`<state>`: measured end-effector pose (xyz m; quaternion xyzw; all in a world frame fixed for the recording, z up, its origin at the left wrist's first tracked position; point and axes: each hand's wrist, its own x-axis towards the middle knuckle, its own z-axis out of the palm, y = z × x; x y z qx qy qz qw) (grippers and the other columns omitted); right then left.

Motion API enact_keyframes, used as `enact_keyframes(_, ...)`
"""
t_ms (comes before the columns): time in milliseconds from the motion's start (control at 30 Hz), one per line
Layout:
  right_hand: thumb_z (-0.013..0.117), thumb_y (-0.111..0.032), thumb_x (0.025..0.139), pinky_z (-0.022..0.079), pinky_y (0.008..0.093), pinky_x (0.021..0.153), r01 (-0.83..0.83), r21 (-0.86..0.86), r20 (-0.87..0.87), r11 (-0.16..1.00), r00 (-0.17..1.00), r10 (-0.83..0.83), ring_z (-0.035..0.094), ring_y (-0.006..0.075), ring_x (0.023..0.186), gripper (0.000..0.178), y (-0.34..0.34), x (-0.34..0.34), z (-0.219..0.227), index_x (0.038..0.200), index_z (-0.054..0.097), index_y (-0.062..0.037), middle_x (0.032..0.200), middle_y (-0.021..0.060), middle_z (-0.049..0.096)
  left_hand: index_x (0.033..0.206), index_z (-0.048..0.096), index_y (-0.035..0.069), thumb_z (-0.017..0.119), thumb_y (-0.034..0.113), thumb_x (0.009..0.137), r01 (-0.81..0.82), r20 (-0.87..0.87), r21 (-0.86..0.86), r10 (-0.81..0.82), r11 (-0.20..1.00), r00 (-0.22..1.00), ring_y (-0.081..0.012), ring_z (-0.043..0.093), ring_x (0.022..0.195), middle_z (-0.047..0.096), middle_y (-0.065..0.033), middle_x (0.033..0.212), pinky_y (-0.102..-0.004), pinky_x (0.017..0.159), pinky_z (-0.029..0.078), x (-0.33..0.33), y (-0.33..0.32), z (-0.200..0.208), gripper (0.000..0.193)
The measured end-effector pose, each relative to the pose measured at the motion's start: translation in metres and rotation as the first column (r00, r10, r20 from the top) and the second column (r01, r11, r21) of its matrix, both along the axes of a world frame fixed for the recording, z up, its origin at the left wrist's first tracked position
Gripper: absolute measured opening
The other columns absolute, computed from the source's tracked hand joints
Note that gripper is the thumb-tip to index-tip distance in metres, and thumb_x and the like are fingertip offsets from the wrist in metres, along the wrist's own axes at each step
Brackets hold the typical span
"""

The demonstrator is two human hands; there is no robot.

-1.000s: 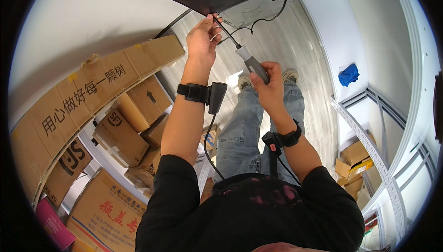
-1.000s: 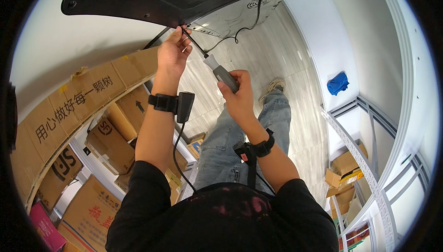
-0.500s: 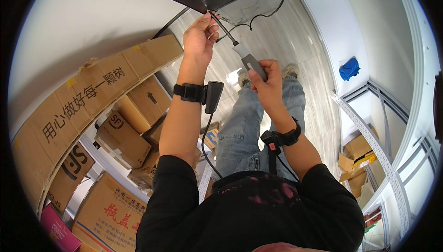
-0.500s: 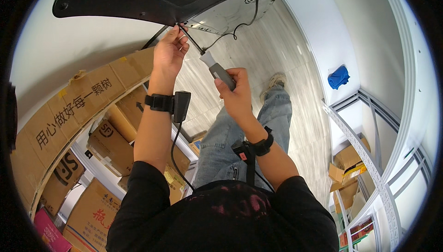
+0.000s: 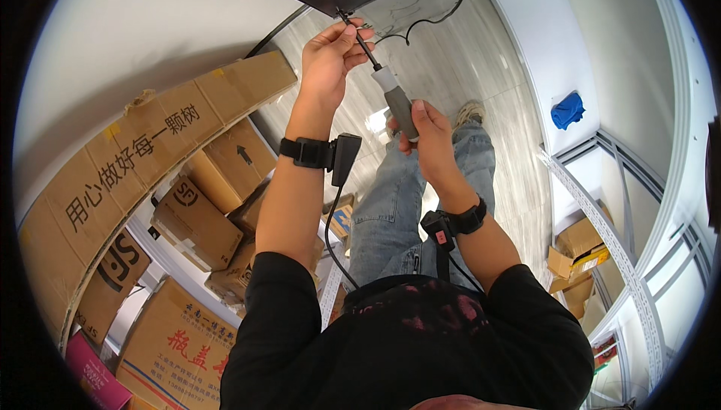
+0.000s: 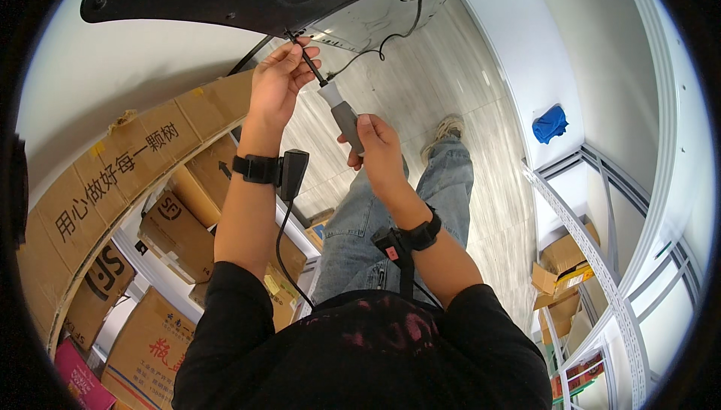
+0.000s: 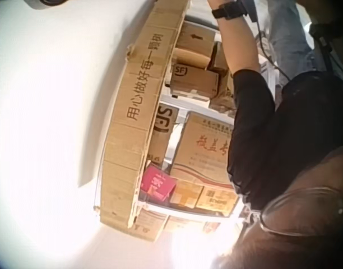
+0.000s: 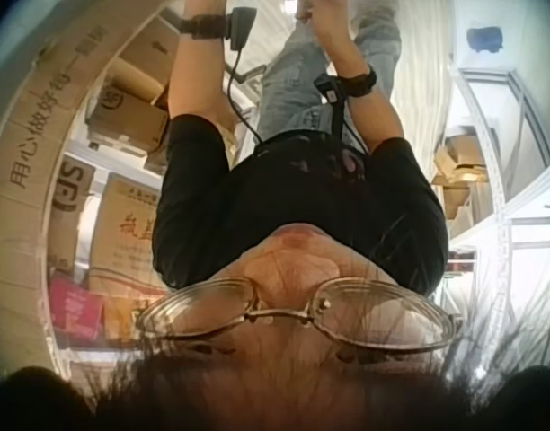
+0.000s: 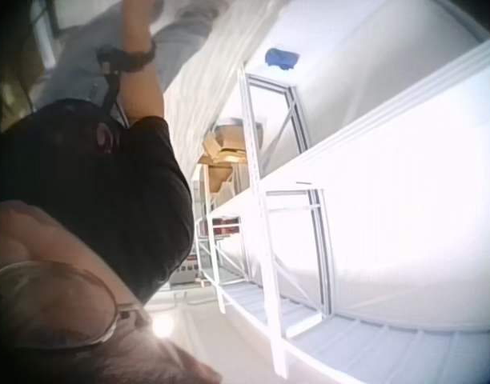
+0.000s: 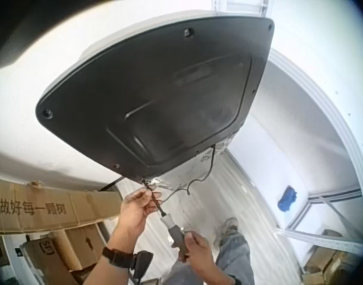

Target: The person uses a screwdriver to tighten screws on the back of a wall-mounted electronic device. After securing the screws, the person wipes the device's surface with a blue cloth.

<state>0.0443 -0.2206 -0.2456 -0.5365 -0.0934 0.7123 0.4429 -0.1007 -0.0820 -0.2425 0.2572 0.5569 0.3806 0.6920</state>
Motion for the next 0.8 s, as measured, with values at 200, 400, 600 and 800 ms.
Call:
enact_keyframes(200, 0.053, -0.033, 0.097, 0.045, 0.0265, 0.051, -0.017, 0.18, 0.416, 0.984, 0.907, -0.061, 0.052, 0.0106, 0.053, 0.032, -0.013, -0.025, -0.026, 0.1, 0.055, -0.0007, 0.072, 0.0053, 0.059, 0.107, 0.063, -0.001, 0.058, 0.014, 0.094, 0.007, -0.134, -0.018, -0.009, 1.0, 0.991, -0.0167, 0.066, 0.077, 0.069, -0.0121, 0.095, -0.0255, 0.066, 0.052, 0.003, 0.003, 0.0, 0.02)
enact_keyframes(400, 0.059, -0.031, 0.093, 0.042, 0.026, 0.052, -0.018, -0.081, -0.204, 0.997, 0.979, 0.001, 0.05, 0.0108, 0.053, 0.033, -0.001, -0.002, -0.002, 0.103, 0.053, -0.001, 0.08, 0.0061, 0.059, 0.103, 0.065, -0.001, 0.058, 0.018, 0.094, 0.114, 0.021, -0.024, -0.113, 0.993, 0.993, -0.0151, 0.065, 0.074, 0.07, -0.0112, 0.09, -0.0262, 0.066, 0.053, -0.004, -0.003, 0.008, 0.021)
enact_keyframes(600, 0.051, -0.038, 0.096, 0.038, 0.0245, 0.048, -0.005, -0.014, 0.111, 1.0, 0.994, 0.006, 0.046, 0.0097, 0.049, 0.037, 0.007, -0.011, 0.007, 0.096, 0.057, -0.0017, 0.071, 0.0052, 0.058, 0.101, 0.063, 0.001, 0.055, 0.019, 0.097, 0.219, -0.153, -0.008, -0.218, 0.976, 0.964, -0.0119, 0.064, 0.073, 0.07, -0.0096, 0.09, -0.0235, 0.067, 0.052, -0.006, -0.003, 0.002, 0.02)
enact_keyframes(800, 0.051, -0.041, 0.096, 0.035, 0.0232, 0.046, -0.013, -0.092, -0.275, 0.996, 0.961, -0.013, 0.046, 0.0096, 0.05, 0.04, 0.006, 0.002, -0.005, 0.099, 0.056, -0.0021, 0.075, 0.0057, 0.058, 0.1, 0.063, 0.001, 0.056, 0.02, 0.096, 0.121, -0.21, 0.004, -0.118, 0.993, 0.971, -0.0126, 0.064, 0.072, 0.069, -0.0098, 0.088, -0.0241, 0.067, 0.051, 0.005, -0.01, 0.004, 0.02)
